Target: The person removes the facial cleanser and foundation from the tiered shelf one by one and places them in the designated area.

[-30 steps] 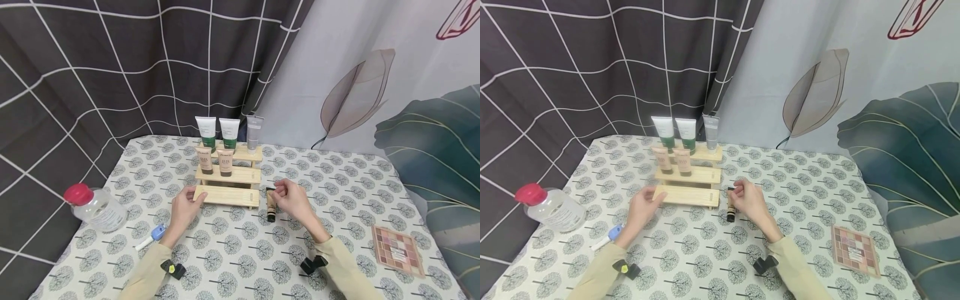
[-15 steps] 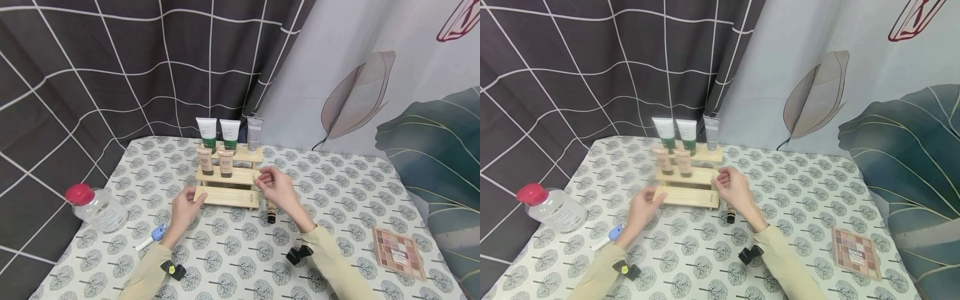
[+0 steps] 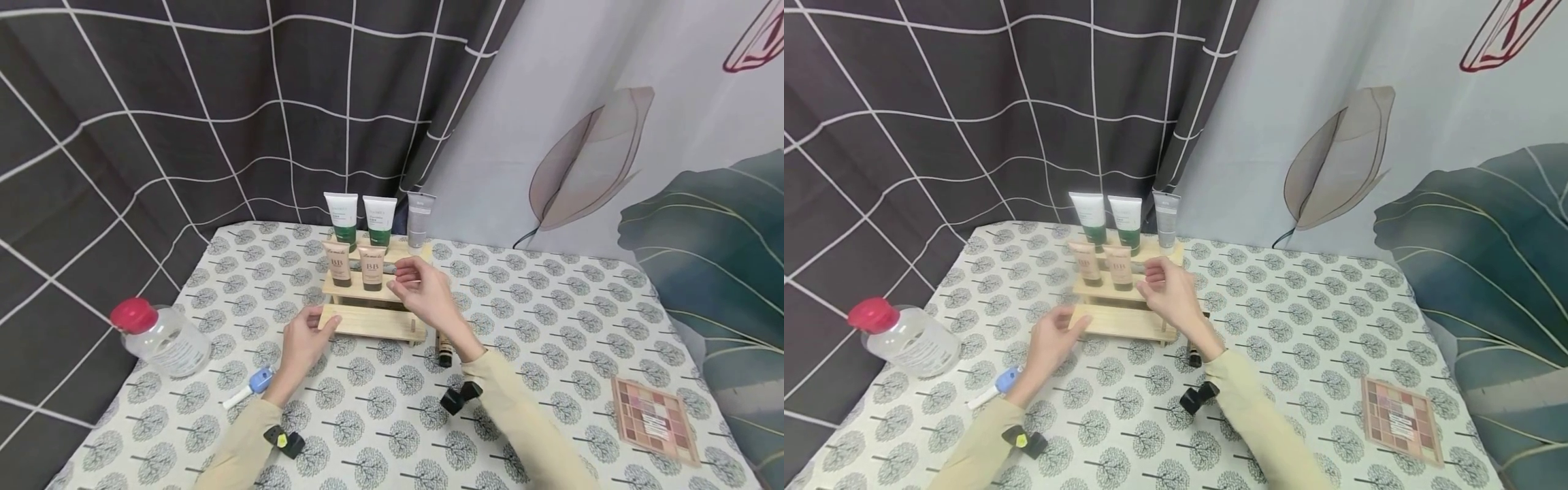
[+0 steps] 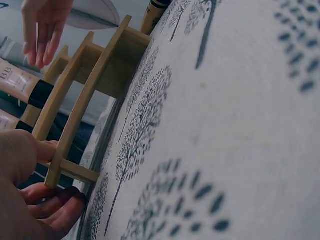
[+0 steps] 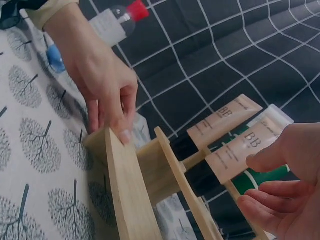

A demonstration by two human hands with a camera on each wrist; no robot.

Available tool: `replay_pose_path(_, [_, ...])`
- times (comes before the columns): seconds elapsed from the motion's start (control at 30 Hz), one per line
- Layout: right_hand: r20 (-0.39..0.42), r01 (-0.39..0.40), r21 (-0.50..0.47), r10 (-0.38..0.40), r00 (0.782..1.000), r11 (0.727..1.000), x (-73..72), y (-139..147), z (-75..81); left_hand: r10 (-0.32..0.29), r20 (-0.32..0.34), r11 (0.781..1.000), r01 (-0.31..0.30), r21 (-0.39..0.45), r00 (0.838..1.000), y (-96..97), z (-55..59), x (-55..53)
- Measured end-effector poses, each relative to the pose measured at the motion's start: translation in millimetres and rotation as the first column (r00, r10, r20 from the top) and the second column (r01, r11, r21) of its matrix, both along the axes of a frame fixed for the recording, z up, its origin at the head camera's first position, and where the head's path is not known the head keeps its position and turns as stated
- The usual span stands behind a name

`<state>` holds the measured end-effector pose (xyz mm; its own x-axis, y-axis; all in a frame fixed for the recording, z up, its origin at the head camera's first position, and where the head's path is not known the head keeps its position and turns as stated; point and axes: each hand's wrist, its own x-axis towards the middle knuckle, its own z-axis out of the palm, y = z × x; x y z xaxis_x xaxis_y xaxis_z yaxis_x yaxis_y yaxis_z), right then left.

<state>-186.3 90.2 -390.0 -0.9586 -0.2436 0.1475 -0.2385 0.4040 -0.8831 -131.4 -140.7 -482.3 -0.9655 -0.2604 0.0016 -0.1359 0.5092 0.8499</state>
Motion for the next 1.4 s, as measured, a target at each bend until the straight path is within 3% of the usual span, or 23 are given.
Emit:
replay_pose_path(0.57, [0.039,-0.019,-0.066,0.022,0.999,0.998,-13.2,-21.7,-15.5,0.008,0.024,1.0,-0.009,0.01,1.0,1.8,-1.0,0.5])
replay_pose_path(0.93, [-0.09,-0.028,-0.057,0.022,0.996,0.998,-12.8,-23.5,-21.6,0.01,0.027,1.0,-0.01,0.017,1.0,1.6,0.6,0.3])
replay_pose_path(1.4, [-0.094,0.021,-0.065,-0.027,0.995,0.998,-3.6,-11.3,-16.1,-0.01,0.019,0.999,0.009,0.042,1.0,-0.7,0.4,1.0])
